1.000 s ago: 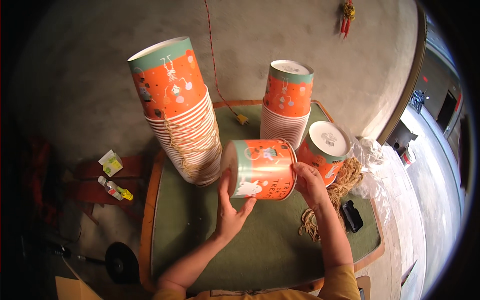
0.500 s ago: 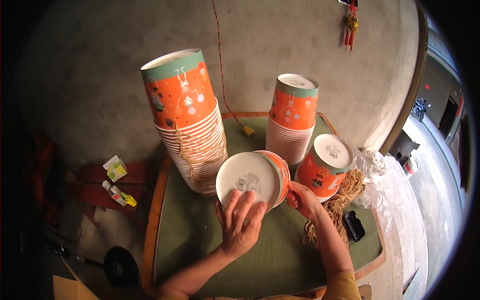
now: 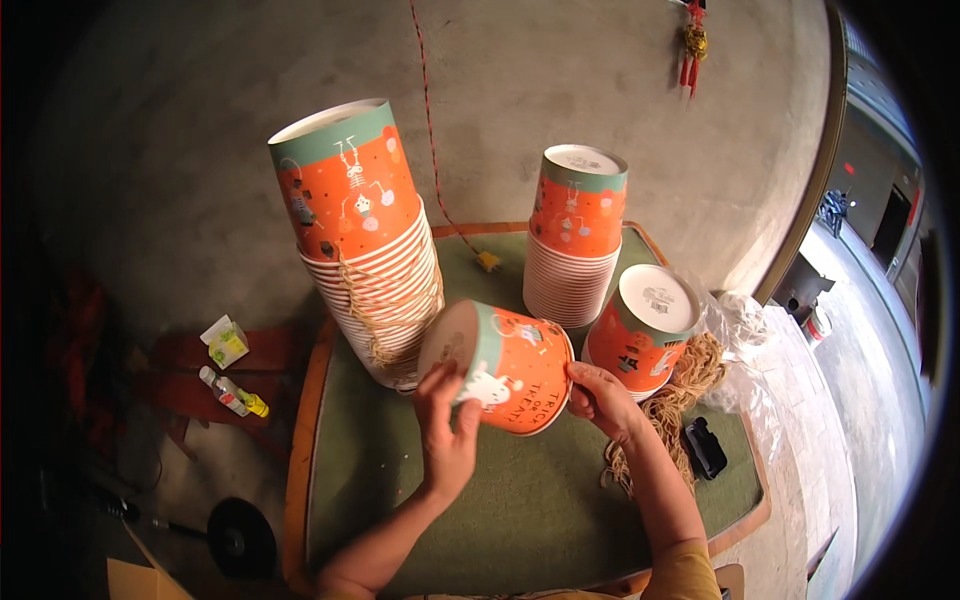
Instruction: Thread a string through the holes of a paper bucket to create a handle.
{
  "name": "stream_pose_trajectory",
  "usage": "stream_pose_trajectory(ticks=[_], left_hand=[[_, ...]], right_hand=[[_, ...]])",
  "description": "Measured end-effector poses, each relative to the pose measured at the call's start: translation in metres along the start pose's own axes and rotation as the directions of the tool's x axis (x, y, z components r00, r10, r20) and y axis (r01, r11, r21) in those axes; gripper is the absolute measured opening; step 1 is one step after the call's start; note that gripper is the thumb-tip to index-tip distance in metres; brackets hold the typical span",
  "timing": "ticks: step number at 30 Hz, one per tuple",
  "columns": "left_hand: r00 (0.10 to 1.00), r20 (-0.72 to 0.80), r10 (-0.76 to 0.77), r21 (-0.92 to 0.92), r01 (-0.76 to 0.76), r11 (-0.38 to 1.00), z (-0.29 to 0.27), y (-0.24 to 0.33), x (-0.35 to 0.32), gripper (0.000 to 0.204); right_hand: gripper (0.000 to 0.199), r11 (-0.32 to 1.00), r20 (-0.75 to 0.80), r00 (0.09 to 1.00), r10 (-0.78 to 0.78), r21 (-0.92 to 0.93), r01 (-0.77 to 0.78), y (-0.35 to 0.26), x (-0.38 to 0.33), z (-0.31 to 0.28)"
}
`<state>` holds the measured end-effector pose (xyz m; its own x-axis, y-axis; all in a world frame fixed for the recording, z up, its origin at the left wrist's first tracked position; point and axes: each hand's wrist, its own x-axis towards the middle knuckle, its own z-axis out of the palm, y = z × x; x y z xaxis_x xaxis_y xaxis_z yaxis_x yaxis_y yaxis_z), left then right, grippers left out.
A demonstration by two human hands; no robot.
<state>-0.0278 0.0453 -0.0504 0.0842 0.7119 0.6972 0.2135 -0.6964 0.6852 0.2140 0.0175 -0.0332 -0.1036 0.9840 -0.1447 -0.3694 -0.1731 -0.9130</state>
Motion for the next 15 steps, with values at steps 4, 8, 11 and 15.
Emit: stream_pose_trajectory(ticks=[4, 8, 11, 15], left_hand=[[0.905, 0.146, -0.400, -0.562, 0.409, 0.719, 0.002, -0.017, -0.002, 0.031], [0.864, 0.209, -0.457, -0.657, 0.471, 0.589, 0.002, -0.026, -0.001, 0.031], [0.819, 0.248, -0.517, -0.644, 0.538, 0.544, 0.002, -0.019, 0.004, 0.031], [0.754, 0.282, -0.594, -0.636, 0.610, 0.472, -0.003, -0.026, 0.006, 0.035]], right_hand=[[0.030, 0.992, -0.047, 0.999, -0.027, -0.123, 0.021, -0.010, -0.012, 0.018], [0.032, 0.991, -0.067, 0.997, -0.036, -0.131, 0.027, -0.012, -0.013, 0.025], [0.033, 0.996, -0.005, 0.998, -0.070, -0.051, 0.070, -0.012, -0.014, 0.023], [0.026, 0.994, -0.070, 0.993, -0.099, 0.047, 0.103, -0.022, -0.019, 0.033]])
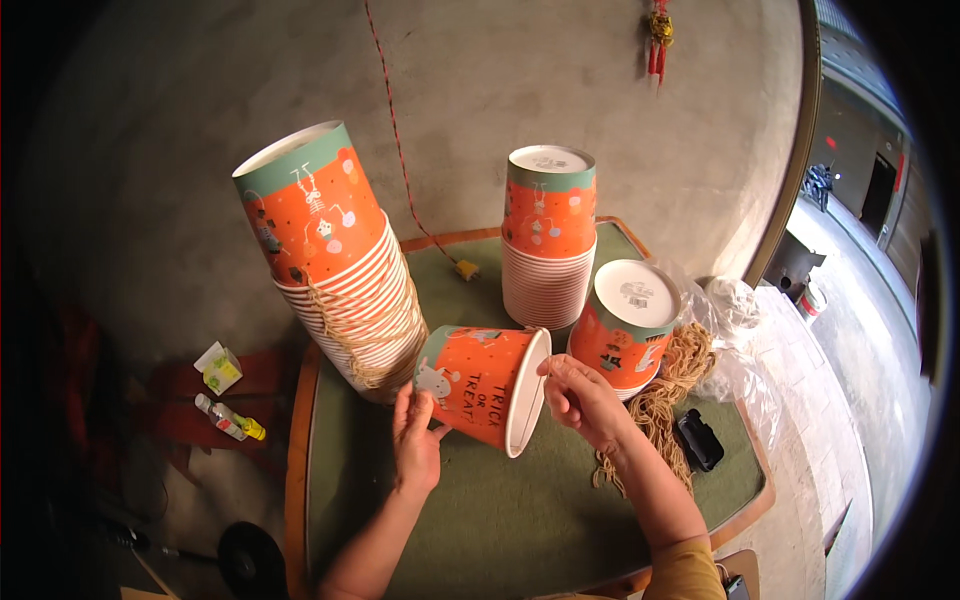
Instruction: Thread a string through the holes of a paper bucket to create a handle.
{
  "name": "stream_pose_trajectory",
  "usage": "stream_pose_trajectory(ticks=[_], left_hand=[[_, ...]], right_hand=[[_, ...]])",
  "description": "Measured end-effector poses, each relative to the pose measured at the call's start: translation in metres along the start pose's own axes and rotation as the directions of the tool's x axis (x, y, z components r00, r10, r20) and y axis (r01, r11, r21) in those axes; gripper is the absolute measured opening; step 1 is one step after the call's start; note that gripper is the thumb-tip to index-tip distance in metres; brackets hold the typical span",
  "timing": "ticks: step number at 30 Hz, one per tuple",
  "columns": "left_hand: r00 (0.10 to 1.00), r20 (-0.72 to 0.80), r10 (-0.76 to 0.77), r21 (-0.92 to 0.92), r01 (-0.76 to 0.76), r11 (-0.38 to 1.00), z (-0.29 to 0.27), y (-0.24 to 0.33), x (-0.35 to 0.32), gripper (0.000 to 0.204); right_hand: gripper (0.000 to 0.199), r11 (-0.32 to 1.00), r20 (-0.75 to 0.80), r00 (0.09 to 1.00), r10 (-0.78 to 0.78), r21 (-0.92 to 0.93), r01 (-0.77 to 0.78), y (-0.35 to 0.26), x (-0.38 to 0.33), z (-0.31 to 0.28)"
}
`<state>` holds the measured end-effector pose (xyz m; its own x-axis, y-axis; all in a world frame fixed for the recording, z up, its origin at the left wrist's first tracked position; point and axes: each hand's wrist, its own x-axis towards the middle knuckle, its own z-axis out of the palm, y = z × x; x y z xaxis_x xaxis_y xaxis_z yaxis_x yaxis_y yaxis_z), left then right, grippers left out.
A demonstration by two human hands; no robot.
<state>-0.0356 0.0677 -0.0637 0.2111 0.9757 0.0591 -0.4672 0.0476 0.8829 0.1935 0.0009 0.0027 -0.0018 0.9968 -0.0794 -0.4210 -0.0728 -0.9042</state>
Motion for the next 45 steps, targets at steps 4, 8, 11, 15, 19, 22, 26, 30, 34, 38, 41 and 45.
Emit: stream_pose_trajectory(ticks=[4, 8, 11, 15, 19, 22, 26, 30, 34, 38, 41, 45], left_hand=[[0.993, 0.021, -0.120, -0.164, 0.121, 0.979, -0.010, -0.002, 0.008, 0.039], [0.968, 0.057, -0.242, -0.280, 0.249, 0.927, -0.033, -0.014, 0.017, 0.042], [0.939, 0.165, -0.303, -0.330, 0.342, 0.880, -0.038, -0.020, 0.024, 0.046], [0.929, 0.212, -0.302, -0.383, 0.364, 0.849, -0.037, -0.028, 0.026, 0.047], [0.916, 0.292, -0.276, -0.380, 0.376, 0.845, -0.050, -0.041, 0.030, 0.052], [0.922, 0.300, -0.245, -0.379, 0.351, 0.856, -0.053, -0.046, 0.033, 0.050], [0.911, 0.287, -0.296, -0.434, 0.399, 0.808, -0.051, -0.043, 0.032, 0.048], [0.922, 0.254, -0.292, -0.376, 0.372, 0.849, -0.049, -0.045, 0.032, 0.046], [0.902, 0.290, -0.319, -0.405, 0.418, 0.813, -0.048, -0.044, 0.032, 0.044], [0.912, 0.293, -0.288, -0.382, 0.388, 0.839, -0.046, -0.043, 0.028, 0.043], [0.909, 0.275, -0.314, -0.394, 0.404, 0.826, -0.040, -0.044, 0.027, 0.043], [0.927, 0.239, -0.290, -0.504, 0.374, 0.778, -0.040, -0.045, 0.026, 0.044]], right_hand=[[0.019, 0.982, -0.094, 0.995, -0.031, 0.185, 0.048, 0.002, 0.003, -0.008], [0.016, 0.973, -0.232, 0.967, -0.104, 0.180, 0.148, -0.002, 0.003, -0.007], [0.013, 0.970, -0.238, 0.960, -0.145, 0.159, 0.186, -0.005, 0.003, -0.013], [0.013, 0.969, -0.221, 0.945, -0.243, -0.013, 0.246, -0.008, 0.003, -0.016], [0.014, 0.969, -0.160, 0.960, -0.232, -0.123, 0.213, -0.012, 0.001, -0.014], [0.015, 0.942, -0.161, 0.954, -0.253, -0.266, 0.204, -0.011, 0.001, -0.014], [0.019, 0.909, -0.157, 0.951, -0.266, -0.370, 0.193, -0.008, 0.003, -0.014], [0.020, 0.881, -0.163, 0.942, -0.295, -0.428, 0.202, -0.010, 0.001, -0.015], [0.020, 0.822, -0.181, 0.895, -0.407, -0.499, 0.273, -0.005, 0.003, -0.014], [0.024, 0.432, -0.088, 0.827, -0.555, -0.880, 0.197, -0.005, 0.001, -0.009], [0.023, 0.278, -0.079, 0.819, -0.568, -0.955, 0.101, -0.001, 0.000, -0.010], [0.019, 0.200, -0.062, 0.770, -0.635, -0.976, 0.086, 0.001, 0.002, -0.014]])
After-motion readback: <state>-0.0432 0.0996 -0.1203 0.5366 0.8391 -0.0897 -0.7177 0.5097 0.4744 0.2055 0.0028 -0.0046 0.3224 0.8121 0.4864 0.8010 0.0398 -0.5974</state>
